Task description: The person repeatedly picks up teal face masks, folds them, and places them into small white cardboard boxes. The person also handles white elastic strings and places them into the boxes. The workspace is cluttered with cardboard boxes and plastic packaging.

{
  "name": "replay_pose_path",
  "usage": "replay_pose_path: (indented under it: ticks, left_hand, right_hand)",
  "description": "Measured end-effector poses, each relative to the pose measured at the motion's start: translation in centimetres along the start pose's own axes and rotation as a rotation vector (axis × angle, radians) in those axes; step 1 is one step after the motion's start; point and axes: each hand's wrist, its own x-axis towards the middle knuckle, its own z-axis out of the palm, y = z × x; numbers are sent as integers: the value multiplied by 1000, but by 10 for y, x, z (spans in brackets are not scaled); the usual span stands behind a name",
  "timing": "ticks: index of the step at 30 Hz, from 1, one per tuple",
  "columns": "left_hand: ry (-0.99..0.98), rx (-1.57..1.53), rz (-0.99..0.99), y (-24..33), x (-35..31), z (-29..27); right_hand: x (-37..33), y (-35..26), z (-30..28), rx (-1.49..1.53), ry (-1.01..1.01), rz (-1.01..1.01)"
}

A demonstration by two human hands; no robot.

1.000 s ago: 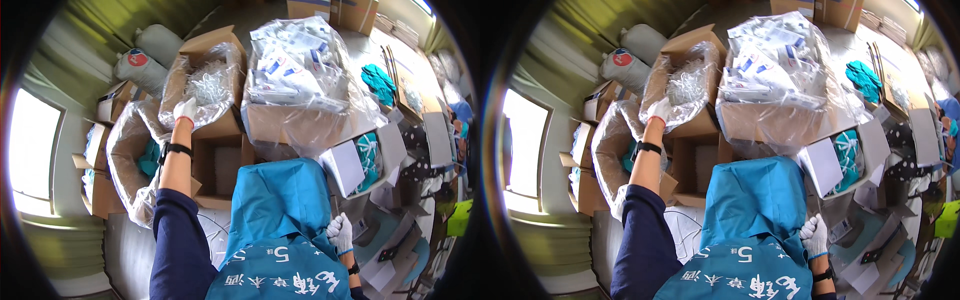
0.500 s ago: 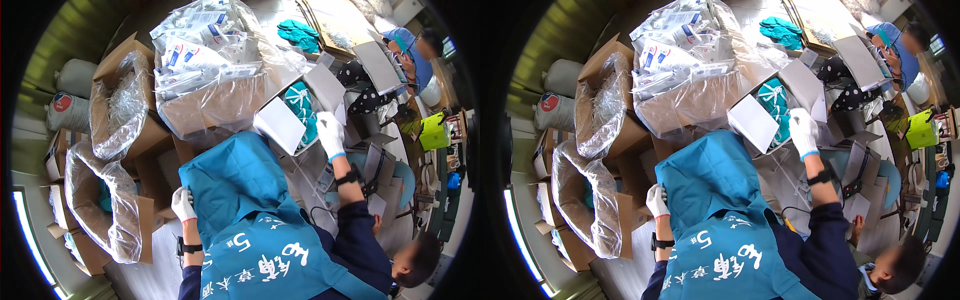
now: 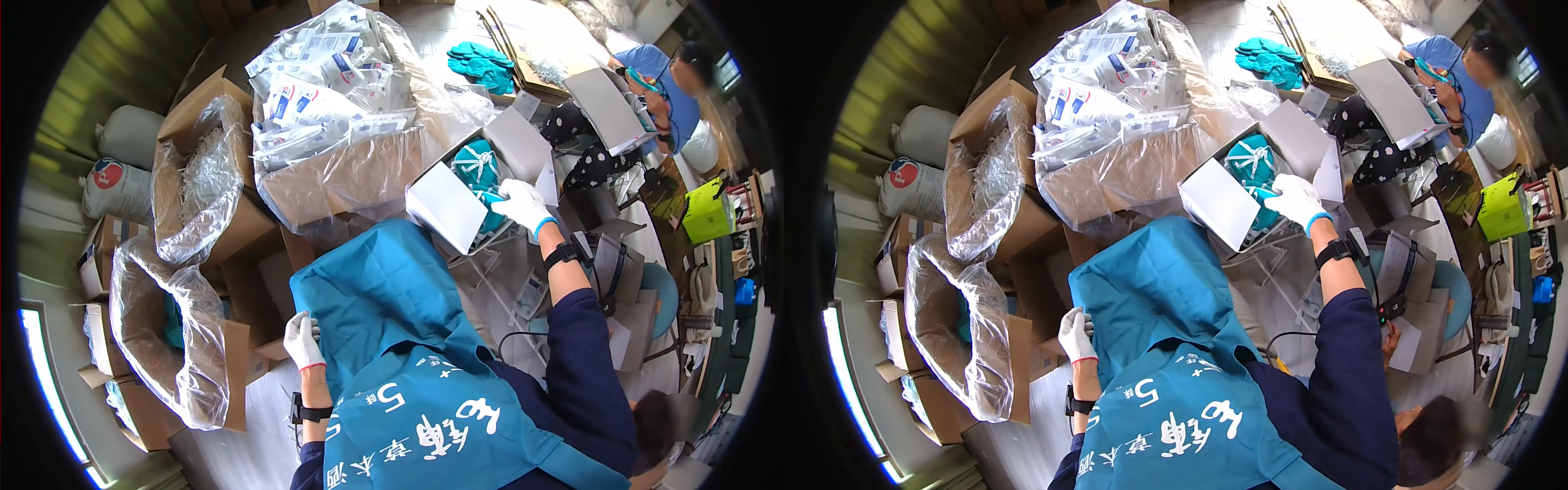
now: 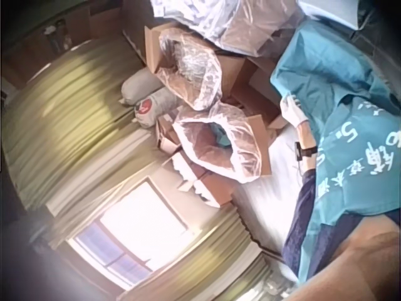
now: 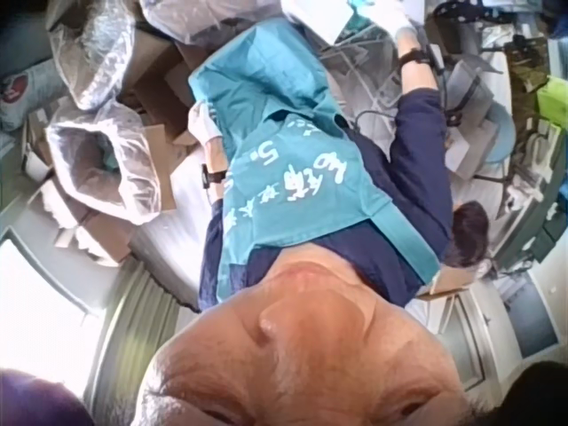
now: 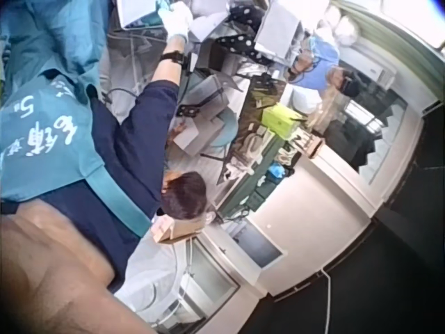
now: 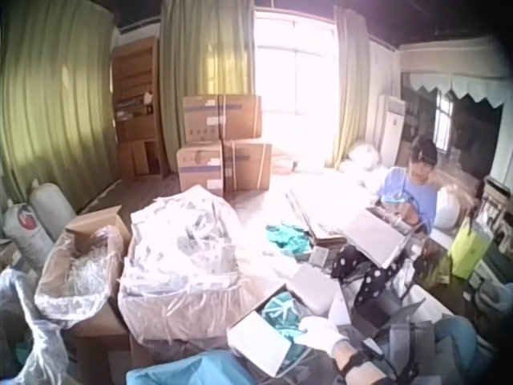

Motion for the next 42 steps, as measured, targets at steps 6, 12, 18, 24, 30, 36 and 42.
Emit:
replay_pose_path:
  ticks: [6, 12, 18, 24, 30, 36, 42]
  left_hand:
    - [-18, -15, -12, 10, -8, 6]
    - [-90, 23, 29, 32, -18, 21]
    - [-136, 301, 774, 97, -47, 76]
    - [-153, 463, 1378, 130, -88, 116]
    - [-99, 672, 1263, 117, -62, 110]
    - [-60, -404, 282, 133, -66, 49]
    - [-310, 537, 1111, 115, -53, 25]
  right_hand:
    - [-10, -12, -34, 196, 356, 5]
    - [-7, -28, -72, 843, 558, 82]
    - [-25, -74, -66, 1356, 247, 154]
    - [-60, -164, -21, 1555, -131, 162]
    - [-85, -195, 8, 1508, -339, 231]
    - [-75, -179, 26, 1044, -323, 347]
    - [-61, -166, 52, 1688, -447, 348]
